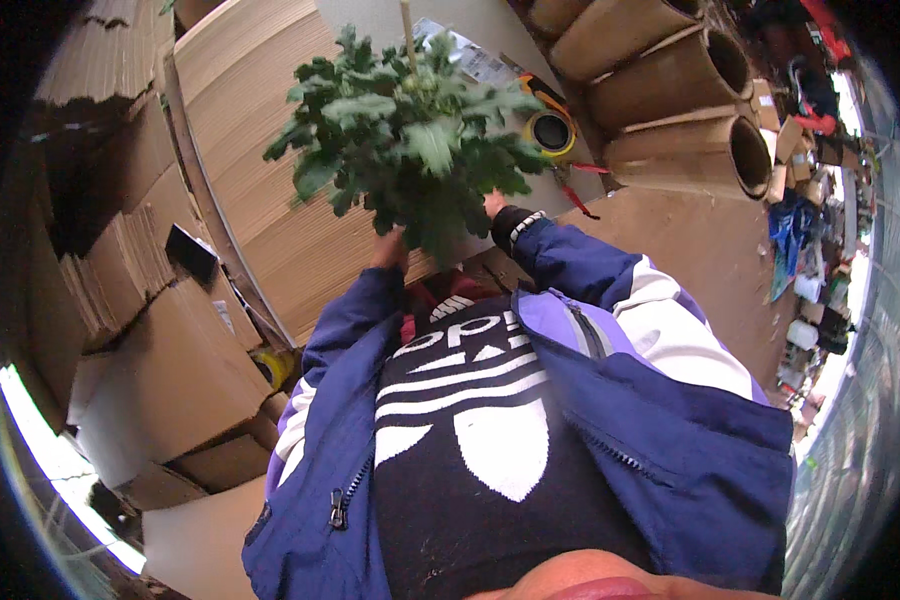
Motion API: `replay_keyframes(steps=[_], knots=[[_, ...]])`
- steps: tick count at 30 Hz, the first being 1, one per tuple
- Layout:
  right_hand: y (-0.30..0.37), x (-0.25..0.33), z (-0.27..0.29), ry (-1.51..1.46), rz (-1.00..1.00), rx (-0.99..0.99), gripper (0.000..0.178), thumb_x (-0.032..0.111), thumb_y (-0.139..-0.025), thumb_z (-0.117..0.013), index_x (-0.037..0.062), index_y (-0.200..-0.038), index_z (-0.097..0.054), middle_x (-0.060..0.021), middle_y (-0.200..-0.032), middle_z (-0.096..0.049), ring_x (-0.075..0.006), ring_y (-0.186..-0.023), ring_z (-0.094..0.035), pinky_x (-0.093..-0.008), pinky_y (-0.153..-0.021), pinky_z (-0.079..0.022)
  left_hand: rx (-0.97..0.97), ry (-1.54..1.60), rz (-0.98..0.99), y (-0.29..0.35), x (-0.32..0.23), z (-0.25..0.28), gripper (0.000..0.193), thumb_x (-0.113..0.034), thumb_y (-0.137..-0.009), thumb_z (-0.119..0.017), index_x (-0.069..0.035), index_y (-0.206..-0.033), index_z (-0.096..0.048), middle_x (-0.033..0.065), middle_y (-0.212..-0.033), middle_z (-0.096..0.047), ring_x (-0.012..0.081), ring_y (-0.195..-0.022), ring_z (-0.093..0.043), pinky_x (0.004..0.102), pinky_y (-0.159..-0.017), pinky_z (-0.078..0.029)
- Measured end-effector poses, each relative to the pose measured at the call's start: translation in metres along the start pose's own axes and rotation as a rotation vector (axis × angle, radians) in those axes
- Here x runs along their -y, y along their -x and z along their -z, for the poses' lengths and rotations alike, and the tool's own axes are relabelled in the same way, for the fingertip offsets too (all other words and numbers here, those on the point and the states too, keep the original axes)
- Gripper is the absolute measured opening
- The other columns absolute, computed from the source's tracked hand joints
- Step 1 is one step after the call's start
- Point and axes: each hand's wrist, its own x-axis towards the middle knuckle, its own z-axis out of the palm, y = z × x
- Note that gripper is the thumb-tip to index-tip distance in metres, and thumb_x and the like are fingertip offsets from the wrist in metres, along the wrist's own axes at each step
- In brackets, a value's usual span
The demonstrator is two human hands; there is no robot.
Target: The person selects a flat cardboard sheet, places a potted plant on it, and rolls the cardboard around the pot to form a protective sleeve. They then use a handheld tape dispenser to secure the seam of the cardboard roll.
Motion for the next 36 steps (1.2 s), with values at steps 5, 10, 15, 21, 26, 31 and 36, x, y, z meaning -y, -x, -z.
replay_keyframes(steps=[5, 10, 15, 21, 26, 31, 36], knots=[[0.022, 0.001, -0.008, -0.042, -0.001, 0.011, 0.068, 0.033, -0.074, -0.076, 0.0079, -0.133, -0.053, -0.0164, -0.128, -0.058, -0.0342, -0.12, -0.054, -0.0449, -0.103, -0.042, 0.046, -0.169, 0.067, 0.003, -0.015, -0.004, 0.031, -0.01, -0.093, -0.058, -0.005, -0.123, -0.056, 0.0094, -0.12, -0.061, 0.0208, -0.103, -0.061, 0.0354, -0.09, -0.052], [0.045, -0.021, 0.033, 0.059, -0.084, -0.054, 0.059, 0.028, -0.078, -0.075, 0.0061, -0.13, -0.056, -0.0144, -0.125, -0.061, -0.0324, -0.118, -0.057, -0.0445, -0.101, -0.044, 0.062, -0.313, 0.111, 0.007, -0.022, -0.008, 0.031, -0.006, -0.092, -0.056, -0.004, -0.123, -0.056, 0.0089, -0.118, -0.062, 0.0201, -0.102, -0.062, 0.0347, -0.09, -0.052], [0.085, -0.077, 0.094, 0.535, -0.508, -0.3, 0.069, 0.047, -0.077, -0.071, 0.0137, -0.135, -0.052, -0.0147, -0.139, -0.051, -0.0364, -0.125, -0.05, -0.0504, -0.1, -0.044, 0.085, -0.448, 0.131, 0.008, -0.026, -0.016, 0.031, -0.003, -0.091, -0.053, -0.003, -0.123, -0.056, 0.0085, -0.116, -0.063, 0.0195, -0.101, -0.062, 0.0341, -0.089, -0.052], [0.084, -0.124, 0.124, 0.756, -0.603, -0.201, 0.101, 0.043, -0.062, -0.086, 0.014, -0.146, -0.038, -0.0136, -0.151, -0.036, -0.0364, -0.141, -0.03, -0.0523, -0.115, -0.028, 0.091, -0.586, 0.125, 0.011, -0.037, -0.025, 0.032, 0.001, -0.09, -0.051, -0.002, -0.122, -0.056, 0.0079, -0.114, -0.064, 0.0187, -0.1, -0.063, 0.0333, -0.088, -0.052], [0.076, -0.129, 0.141, 0.663, -0.554, -0.02, 0.062, 0.035, -0.076, -0.075, 0.0133, -0.13, -0.056, -0.0164, -0.139, -0.049, -0.0394, -0.132, -0.042, -0.0535, -0.105, -0.04, 0.064, -0.715, 0.087, 0.026, -0.057, -0.032, 0.034, 0.004, -0.09, -0.049, -0.002, -0.122, -0.056, 0.0075, -0.112, -0.065, 0.0181, -0.098, -0.063, 0.0326, -0.087, -0.052], [0.081, -0.121, 0.138, 0.663, -0.637, 0.119, 0.074, 0.039, -0.08, -0.074, 0.0218, -0.145, -0.042, -0.0089, -0.155, -0.033, -0.035, -0.139, -0.034, -0.0645, -0.111, -0.027, -0.037, -0.813, -0.005, 0.057, -0.091, -0.034, 0.035, 0.008, -0.089, -0.047, -0.001, -0.122, -0.056, 0.007, -0.11, -0.066, 0.0175, -0.097, -0.064, 0.032, -0.087, -0.052], [0.086, -0.131, 0.118, 0.547, -0.647, 0.035, 0.077, 0.035, -0.076, -0.073, 0.0139, -0.144, -0.043, -0.015, -0.15, -0.04, -0.0365, -0.136, -0.04, -0.0568, -0.109, -0.035, -0.315, -0.685, -0.295, 0.062, -0.151, -0.044, 0.037, 0.011, -0.088, -0.045, 0.0, -0.121, -0.056, 0.0066, -0.108, -0.067, 0.0169, -0.096, -0.064, 0.0313, -0.086, -0.052]])
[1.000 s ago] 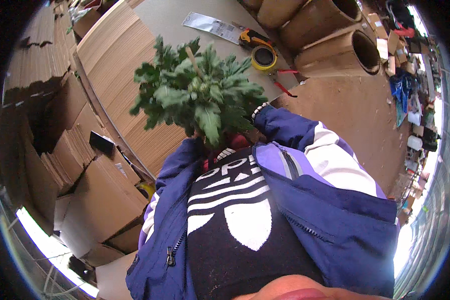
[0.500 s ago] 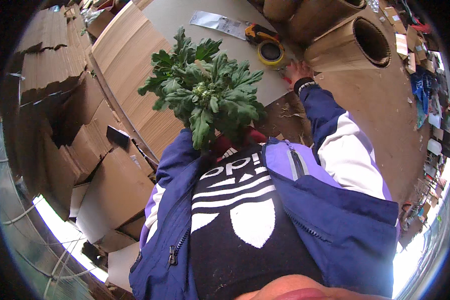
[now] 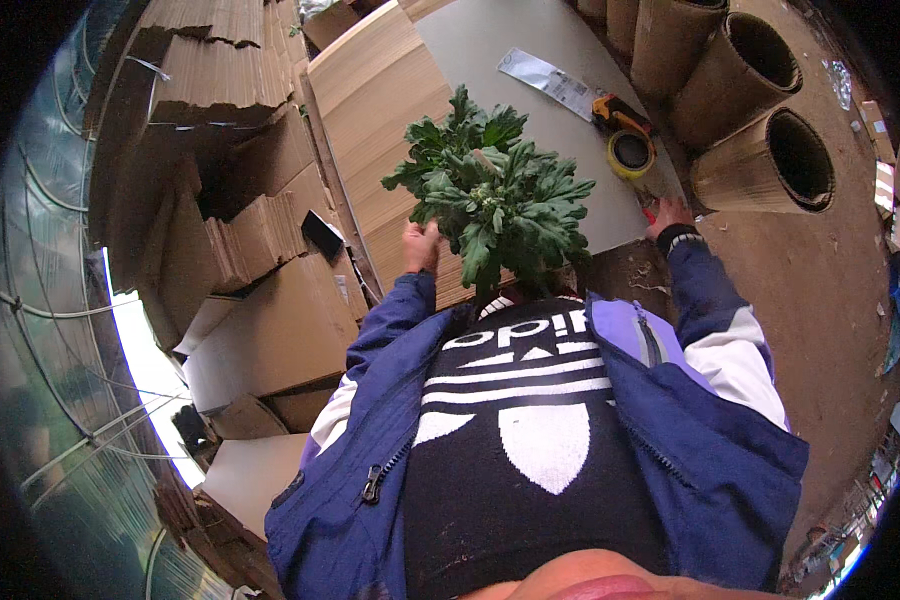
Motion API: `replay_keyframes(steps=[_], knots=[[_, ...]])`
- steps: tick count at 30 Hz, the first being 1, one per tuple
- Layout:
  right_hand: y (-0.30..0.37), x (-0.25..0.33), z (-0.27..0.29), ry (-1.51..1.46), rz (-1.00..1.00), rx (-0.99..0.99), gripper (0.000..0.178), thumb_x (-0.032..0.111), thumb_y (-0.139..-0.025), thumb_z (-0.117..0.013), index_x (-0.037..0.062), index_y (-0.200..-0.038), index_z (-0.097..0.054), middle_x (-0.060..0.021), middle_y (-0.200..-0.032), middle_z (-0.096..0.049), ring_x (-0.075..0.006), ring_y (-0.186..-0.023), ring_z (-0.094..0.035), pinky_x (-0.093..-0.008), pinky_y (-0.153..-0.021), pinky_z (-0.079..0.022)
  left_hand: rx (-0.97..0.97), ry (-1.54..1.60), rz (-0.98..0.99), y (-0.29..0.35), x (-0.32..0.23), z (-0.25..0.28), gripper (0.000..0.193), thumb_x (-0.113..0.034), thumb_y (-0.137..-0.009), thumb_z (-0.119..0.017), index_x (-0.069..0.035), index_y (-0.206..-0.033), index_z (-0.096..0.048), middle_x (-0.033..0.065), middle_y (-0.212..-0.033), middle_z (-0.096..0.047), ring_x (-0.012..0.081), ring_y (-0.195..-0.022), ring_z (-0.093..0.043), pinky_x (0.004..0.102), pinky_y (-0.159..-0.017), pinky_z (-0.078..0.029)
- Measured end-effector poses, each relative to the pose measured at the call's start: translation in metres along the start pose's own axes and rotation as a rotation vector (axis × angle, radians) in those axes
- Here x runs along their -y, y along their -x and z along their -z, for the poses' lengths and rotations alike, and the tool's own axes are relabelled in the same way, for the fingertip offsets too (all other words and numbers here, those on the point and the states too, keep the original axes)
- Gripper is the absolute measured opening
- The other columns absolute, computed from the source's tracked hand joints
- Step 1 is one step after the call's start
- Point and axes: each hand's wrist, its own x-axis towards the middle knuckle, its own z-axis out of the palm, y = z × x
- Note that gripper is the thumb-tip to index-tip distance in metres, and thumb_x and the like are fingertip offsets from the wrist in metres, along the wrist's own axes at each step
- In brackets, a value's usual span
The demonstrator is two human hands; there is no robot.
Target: The person selects a flat cardboard sheet, places a potted plant on it, and rolls the cardboard around the pot to form a protective sleeve. They then use a handheld tape dispenser to secure the seam of the cardboard roll.
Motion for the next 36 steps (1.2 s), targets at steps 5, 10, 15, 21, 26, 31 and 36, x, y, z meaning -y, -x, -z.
replay_keyframes(steps=[5, 10, 15, 21, 26, 31, 36], knots=[[0.02, -0.035, -0.058, -0.634, 0.11, 0.183, 0.06, 0.029, -0.076, -0.066, 0.0089, -0.132, -0.055, -0.0168, -0.104, -0.067, -0.0323, -0.096, -0.065, -0.0466, -0.085, -0.053, -0.151, 0.093, -0.516, -0.018, -0.097, 0.016, 0.025, 0.0, -0.097, -0.053, -0.002, -0.121, -0.057, 0.009, -0.117, -0.063, 0.0175, -0.109, -0.059, 0.031, -0.095, -0.048], [0.086, -0.051, -0.091, -1.655, -0.141, 0.472, 0.053, 0.024, -0.08, -0.063, 0.0103, -0.13, -0.054, -0.0076, -0.088, -0.065, -0.0231, -0.076, -0.065, -0.0418, -0.069, -0.058, 0.14, -0.042, -0.91, -0.005, -0.19, -0.013, 0.026, 0.0, -0.09, -0.063, -0.003, -0.116, -0.062, 0.0102, -0.114, -0.065, 0.0215, -0.112, -0.06, 0.0344, -0.096, -0.048], [0.172, -0.013, -0.034, -2.385, 0.37, 0.478, 0.059, 0.016, -0.081, -0.06, 0.0062, -0.137, -0.048, -0.0128, -0.11, -0.065, -0.0267, -0.091, -0.066, -0.0464, -0.08, -0.058, 0.427, -0.336, -1.137, -0.004, -0.221, -0.034, 0.031, -0.004, -0.082, -0.071, -0.005, -0.112, -0.067, 0.0124, -0.115, -0.065, 0.0294, -0.111, -0.061, 0.0385, -0.095, -0.05], [0.243, 0.047, 0.048, -1.995, 0.605, 0.156, 0.06, 0.009, -0.078, -0.057, 0.0001, -0.136, -0.046, -0.0122, -0.119, -0.062, -0.0238, -0.107, -0.062, -0.0393, -0.091, -0.053, 0.607, -0.393, -1.047, -0.012, -0.218, -0.024, 0.031, -0.01, -0.084, -0.07, -0.008, -0.114, -0.066, 0.0121, -0.117, -0.065, 0.0309, -0.11, -0.06, 0.04, -0.094, -0.05], [0.289, 0.107, 0.1, -1.136, 0.421, -0.582, 0.057, 0.005, -0.08, -0.063, -0.0005, -0.134, -0.046, -0.0125, -0.114, -0.06, -0.0239, -0.104, -0.06, -0.0328, -0.093, -0.047, 0.714, -0.391, -1.155, -0.018, -0.212, -0.022, 0.033, -0.008, -0.085, -0.069, -0.007, -0.117, -0.065, 0.0121, -0.119, -0.064, 0.0314, -0.111, -0.06, 0.0393, -0.095, -0.05], [0.307, 0.137, 0.153, -0.505, 0.308, -0.92, 0.055, 0.01, -0.074, -0.069, 0.0043, -0.127, -0.053, -0.0165, -0.112, -0.057, -0.0335, -0.105, -0.056, -0.0404, -0.093, -0.047, 0.777, -0.327, -1.197, -0.024, -0.208, -0.022, 0.032, -0.01, -0.085, -0.066, -0.003, -0.116, -0.062, 0.0151, -0.12, -0.06, 0.0347, -0.114, -0.055, 0.0422, -0.099, -0.045], [0.304, 0.158, 0.17, -0.36, 0.231, -0.988, 0.061, 0.012, -0.069, -0.072, 0.0072, -0.127, -0.053, -0.015, -0.113, -0.056, -0.0349, -0.106, -0.054, -0.0439, -0.093, -0.046, 0.826, -0.315, -1.225, -0.029, -0.205, -0.024, 0.032, -0.011, -0.085, -0.065, -0.002, -0.116, -0.061, 0.0152, -0.121, -0.059, 0.0346, -0.117, -0.053, 0.0419, -0.1, -0.044]])
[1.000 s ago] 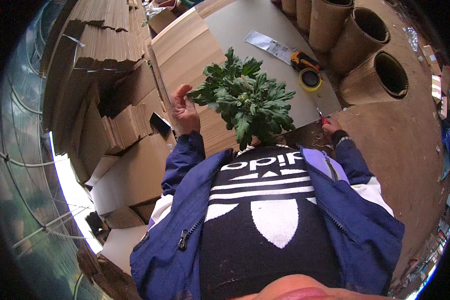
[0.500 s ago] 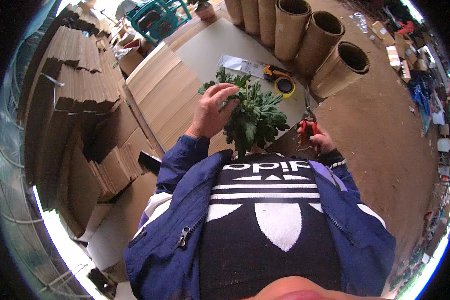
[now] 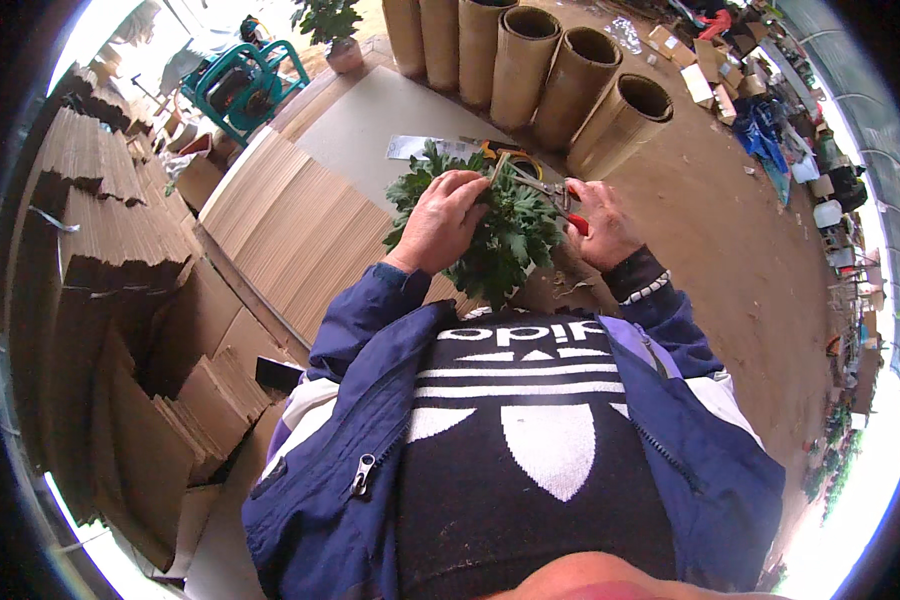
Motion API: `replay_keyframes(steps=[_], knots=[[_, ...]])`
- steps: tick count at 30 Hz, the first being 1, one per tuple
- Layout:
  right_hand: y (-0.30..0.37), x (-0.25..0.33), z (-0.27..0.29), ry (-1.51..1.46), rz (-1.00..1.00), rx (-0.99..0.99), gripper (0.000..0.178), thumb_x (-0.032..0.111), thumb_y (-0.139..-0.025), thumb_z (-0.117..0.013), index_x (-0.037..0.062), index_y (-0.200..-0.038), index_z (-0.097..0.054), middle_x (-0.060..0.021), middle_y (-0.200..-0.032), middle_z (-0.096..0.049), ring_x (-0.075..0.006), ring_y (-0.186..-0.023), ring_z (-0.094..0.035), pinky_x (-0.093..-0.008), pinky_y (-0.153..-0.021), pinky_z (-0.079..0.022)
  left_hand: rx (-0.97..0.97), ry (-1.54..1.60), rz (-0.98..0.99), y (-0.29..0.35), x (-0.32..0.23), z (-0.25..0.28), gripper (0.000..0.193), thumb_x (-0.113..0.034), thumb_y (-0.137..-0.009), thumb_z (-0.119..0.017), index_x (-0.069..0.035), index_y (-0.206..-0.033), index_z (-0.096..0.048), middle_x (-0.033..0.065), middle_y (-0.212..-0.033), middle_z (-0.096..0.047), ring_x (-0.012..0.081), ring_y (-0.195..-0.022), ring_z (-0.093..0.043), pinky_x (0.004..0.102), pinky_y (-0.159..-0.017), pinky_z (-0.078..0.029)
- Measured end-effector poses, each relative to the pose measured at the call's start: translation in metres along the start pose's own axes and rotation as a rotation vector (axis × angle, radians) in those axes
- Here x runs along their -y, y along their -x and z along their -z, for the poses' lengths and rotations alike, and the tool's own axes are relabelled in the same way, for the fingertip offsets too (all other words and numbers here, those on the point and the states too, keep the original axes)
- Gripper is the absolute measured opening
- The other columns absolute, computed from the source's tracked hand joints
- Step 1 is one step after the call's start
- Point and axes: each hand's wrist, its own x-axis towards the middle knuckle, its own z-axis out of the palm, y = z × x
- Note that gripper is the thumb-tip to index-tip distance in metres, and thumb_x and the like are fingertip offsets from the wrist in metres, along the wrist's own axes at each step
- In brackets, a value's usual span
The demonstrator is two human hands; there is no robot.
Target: The person selects a flat cardboard sheet, places a potted plant on it, and rolls the cardboard around the pot to form a protective sleeve. They then use a handheld tape dispenser to secure the seam of the cardboard roll.
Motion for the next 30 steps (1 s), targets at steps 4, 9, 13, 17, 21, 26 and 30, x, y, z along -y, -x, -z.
replay_keyframes(steps=[4, 9, 13, 17, 21, 26, 30], knots=[[-0.006, 0.01, -0.004, 0.081, -0.009, 0.036, 0.061, 0.015, -0.07, -0.073, 0.0095, -0.127, -0.053, -0.0143, -0.114, -0.056, -0.0345, -0.107, -0.055, -0.044, -0.093, -0.046, -0.014, 0.01, -0.039, 0.003, 0.004, -0.001, 0.033, -0.011, -0.085, -0.065, -0.002, -0.117, -0.061, 0.0152, -0.12, -0.059, 0.0344, -0.116, -0.053, 0.0424, -0.101, -0.044], [-0.015, 0.018, -0.007, 0.129, 0.018, 0.046, 0.059, 0.016, -0.072, -0.072, 0.0096, -0.128, -0.053, -0.0128, -0.112, -0.056, -0.0338, -0.107, -0.055, -0.0441, -0.093, -0.046, -0.026, 0.017, -0.041, 0.003, 0.008, -0.004, 0.032, -0.013, -0.085, -0.066, -0.002, -0.115, -0.062, 0.0147, -0.121, -0.06, 0.0336, -0.118, -0.053, 0.0437, -0.102, -0.042], [-0.021, 0.023, -0.009, 0.191, 0.067, 0.018, 0.058, 0.018, -0.074, -0.07, 0.0096, -0.129, -0.053, -0.0123, -0.112, -0.055, -0.0331, -0.107, -0.054, -0.0443, -0.094, -0.045, -0.029, 0.009, -0.032, 0.005, 0.009, -0.007, 0.031, -0.012, -0.085, -0.065, -0.004, -0.114, -0.063, 0.0135, -0.123, -0.061, 0.0326, -0.12, -0.053, 0.0436, -0.103, -0.041], [-0.024, 0.025, -0.009, 0.269, 0.067, 0.067, 0.06, 0.026, -0.08, -0.069, 0.0057, -0.134, -0.05, -0.014, -0.114, -0.055, -0.0338, -0.11, -0.053, -0.0446, -0.096, -0.042, -0.045, -0.024, -0.044, 0.005, 0.012, -0.011, 0.03, -0.014, -0.086, -0.064, -0.004, -0.115, -0.063, 0.0125, -0.123, -0.062, 0.032, -0.121, -0.053, 0.0433, -0.104, -0.041], [-0.025, 0.025, -0.01, 0.268, 0.056, 0.059, 0.057, 0.027, -0.081, -0.069, 0.008, -0.132, -0.052, -0.0142, -0.11, -0.056, -0.0345, -0.105, -0.054, -0.0457, -0.092, -0.044, -0.056, -0.03, -0.065, 0.005, 0.013, -0.013, 0.031, -0.015, -0.086, -0.063, -0.004, -0.115, -0.063, 0.0135, -0.121, -0.063, 0.0323, -0.119, -0.055, 0.0436, -0.102, -0.042], [-0.023, 0.029, -0.019, 0.277, 0.062, -0.034, 0.048, 0.019, -0.07, -0.064, 0.0098, -0.117, -0.062, -0.0129, -0.093, -0.062, -0.0343, -0.09, -0.059, -0.0452, -0.079, -0.048, -0.279, -0.118, -0.113, 0.011, -0.002, 0.001, 0.024, -0.01, -0.08, -0.068, -0.006, -0.104, -0.067, 0.0126, -0.104, -0.067, 0.0325, -0.105, -0.06, 0.0451, -0.095, -0.045], [-0.021, 0.041, -0.02, 0.288, -0.048, 0.024, 0.051, 0.021, -0.07, -0.064, 0.0112, -0.12, -0.063, -0.0114, -0.1, -0.061, -0.0314, -0.097, -0.058, -0.0442, -0.085, -0.045, -0.159, -0.254, -0.091, -0.009, -0.002, 0.032, 0.041, -0.019, -0.076, -0.075, -0.006, -0.113, -0.065, 0.0117, -0.112, -0.062, 0.0325, -0.113, -0.053, 0.0448, -0.1, -0.039]])
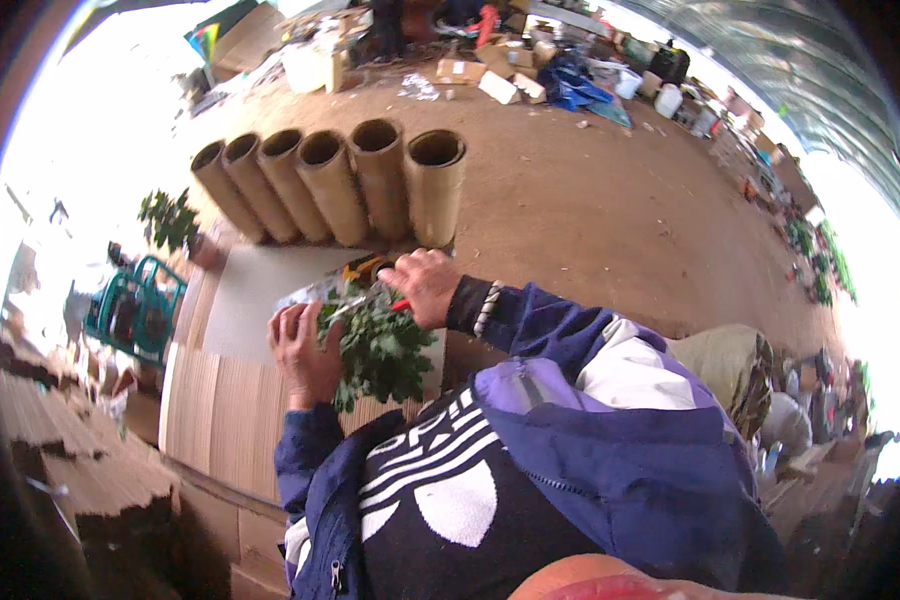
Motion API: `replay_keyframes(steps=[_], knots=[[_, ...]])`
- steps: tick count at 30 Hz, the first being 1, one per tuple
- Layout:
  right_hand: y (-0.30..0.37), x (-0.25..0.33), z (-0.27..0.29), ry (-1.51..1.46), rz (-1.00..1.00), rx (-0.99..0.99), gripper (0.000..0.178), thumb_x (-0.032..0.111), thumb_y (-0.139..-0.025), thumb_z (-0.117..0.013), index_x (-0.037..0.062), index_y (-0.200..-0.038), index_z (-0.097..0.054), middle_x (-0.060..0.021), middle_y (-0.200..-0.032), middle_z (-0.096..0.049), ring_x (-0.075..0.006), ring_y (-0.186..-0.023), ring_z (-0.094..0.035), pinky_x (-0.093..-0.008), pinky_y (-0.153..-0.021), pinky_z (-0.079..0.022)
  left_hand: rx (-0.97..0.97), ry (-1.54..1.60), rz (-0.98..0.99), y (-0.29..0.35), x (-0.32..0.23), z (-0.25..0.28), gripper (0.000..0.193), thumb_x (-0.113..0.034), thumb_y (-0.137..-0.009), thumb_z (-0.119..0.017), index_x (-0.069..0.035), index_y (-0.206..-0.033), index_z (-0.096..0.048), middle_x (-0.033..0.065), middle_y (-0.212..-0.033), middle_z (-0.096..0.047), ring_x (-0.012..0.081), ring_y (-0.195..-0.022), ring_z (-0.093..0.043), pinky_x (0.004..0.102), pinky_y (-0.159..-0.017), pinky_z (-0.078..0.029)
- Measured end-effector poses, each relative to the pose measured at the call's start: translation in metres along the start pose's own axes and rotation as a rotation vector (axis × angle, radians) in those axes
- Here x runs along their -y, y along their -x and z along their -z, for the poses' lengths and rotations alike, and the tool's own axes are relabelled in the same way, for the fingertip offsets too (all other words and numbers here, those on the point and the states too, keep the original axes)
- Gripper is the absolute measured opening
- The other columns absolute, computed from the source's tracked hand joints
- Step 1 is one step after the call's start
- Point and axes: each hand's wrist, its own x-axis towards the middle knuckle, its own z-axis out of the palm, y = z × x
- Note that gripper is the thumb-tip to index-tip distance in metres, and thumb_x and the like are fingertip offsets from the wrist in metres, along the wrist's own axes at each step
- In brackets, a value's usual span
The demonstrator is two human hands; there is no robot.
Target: The person selects a flat cardboard sheet, places a potted plant on it, and rolls the cardboard around the pot to form a protective sleeve. They then use a handheld tape dispenser to secure the seam of the cardboard roll.
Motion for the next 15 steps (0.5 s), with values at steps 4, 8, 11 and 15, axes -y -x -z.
replay_keyframes(steps=[4, 8, 11, 15], knots=[[-0.002, 0.01, 0.005, -0.021, 0.03, -0.048, 0.056, 0.022, -0.07, -0.065, 0.0114, -0.125, -0.062, -0.0117, -0.103, -0.062, -0.0301, -0.098, -0.059, -0.0423, -0.087, -0.045, 0.241, -0.01, -0.161, -0.031, 0.026, 0.004, 0.046, -0.028, -0.074, -0.077, -0.004, -0.112, -0.066, 0.0107, -0.113, -0.064, 0.0308, -0.116, -0.053, 0.0443, -0.104, -0.035], [0.003, 0.012, 0.012, 0.001, -0.036, 0.045, 0.058, 0.022, -0.071, -0.064, 0.0119, -0.128, -0.06, -0.0145, -0.109, -0.06, -0.0318, -0.104, -0.058, -0.0454, -0.091, -0.044, 0.471, 0.049, -0.231, -0.045, 0.032, -0.006, 0.034, -0.03, -0.076, -0.074, -0.007, -0.102, -0.07, 0.0099, -0.102, -0.068, 0.0281, -0.108, -0.059, 0.044, -0.104, -0.034], [0.003, 0.013, 0.017, 0.02, -0.058, 0.133, 0.059, 0.025, -0.072, -0.065, 0.0115, -0.128, -0.058, -0.0152, -0.113, -0.059, -0.0311, -0.108, -0.056, -0.0446, -0.09, -0.043, 0.586, 0.017, -0.178, -0.05, 0.031, -0.012, 0.026, -0.026, -0.078, -0.073, -0.012, -0.099, -0.072, 0.008, -0.099, -0.069, 0.0258, -0.103, -0.062, 0.0468, -0.106, -0.031], [0.001, 0.012, 0.018, 0.028, -0.069, 0.104, 0.058, 0.025, -0.071, -0.066, 0.0092, -0.126, -0.056, -0.0158, -0.114, -0.059, -0.031, -0.11, -0.055, -0.0446, -0.09, -0.042, 0.564, 0.087, -0.158, -0.055, 0.036, -0.016, 0.017, -0.023, -0.077, -0.074, -0.014, -0.091, -0.074, 0.0032, -0.098, -0.072, 0.0233, -0.105, -0.063, 0.0497, -0.113, -0.023]])
